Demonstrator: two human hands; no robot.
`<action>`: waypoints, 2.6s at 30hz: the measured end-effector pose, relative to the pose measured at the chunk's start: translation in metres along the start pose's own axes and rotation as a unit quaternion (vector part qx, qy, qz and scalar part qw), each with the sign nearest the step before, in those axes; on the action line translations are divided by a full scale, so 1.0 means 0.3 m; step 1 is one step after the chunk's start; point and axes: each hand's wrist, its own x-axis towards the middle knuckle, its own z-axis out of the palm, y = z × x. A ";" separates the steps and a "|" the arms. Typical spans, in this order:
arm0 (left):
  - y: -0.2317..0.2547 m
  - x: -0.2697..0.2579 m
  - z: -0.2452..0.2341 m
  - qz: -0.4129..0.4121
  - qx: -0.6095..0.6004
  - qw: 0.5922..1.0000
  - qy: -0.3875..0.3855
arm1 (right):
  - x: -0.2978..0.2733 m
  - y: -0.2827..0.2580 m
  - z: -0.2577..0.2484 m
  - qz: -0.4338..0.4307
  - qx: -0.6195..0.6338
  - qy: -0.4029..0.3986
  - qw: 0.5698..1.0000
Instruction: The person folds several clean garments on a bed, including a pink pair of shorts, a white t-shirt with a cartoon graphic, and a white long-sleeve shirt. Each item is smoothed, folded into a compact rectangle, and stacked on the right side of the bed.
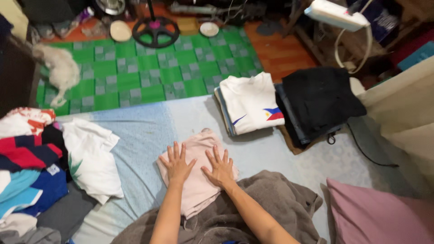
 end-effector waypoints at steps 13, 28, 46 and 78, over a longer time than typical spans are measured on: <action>0.313 -0.490 -0.064 0.108 -0.076 0.984 -0.121 | 0.048 0.194 0.108 0.058 0.192 0.115 0.973; 0.358 -0.480 -0.062 0.061 -0.146 0.983 0.088 | 0.162 0.260 -0.089 0.215 0.531 -0.225 0.789; 0.156 -0.448 -0.409 -0.048 -0.388 0.877 0.279 | 0.026 -0.067 -0.368 0.015 0.765 -0.151 0.626; -0.182 -0.329 -0.549 -0.125 -0.839 0.517 -0.112 | -0.042 0.174 -0.360 0.056 0.765 -0.223 0.602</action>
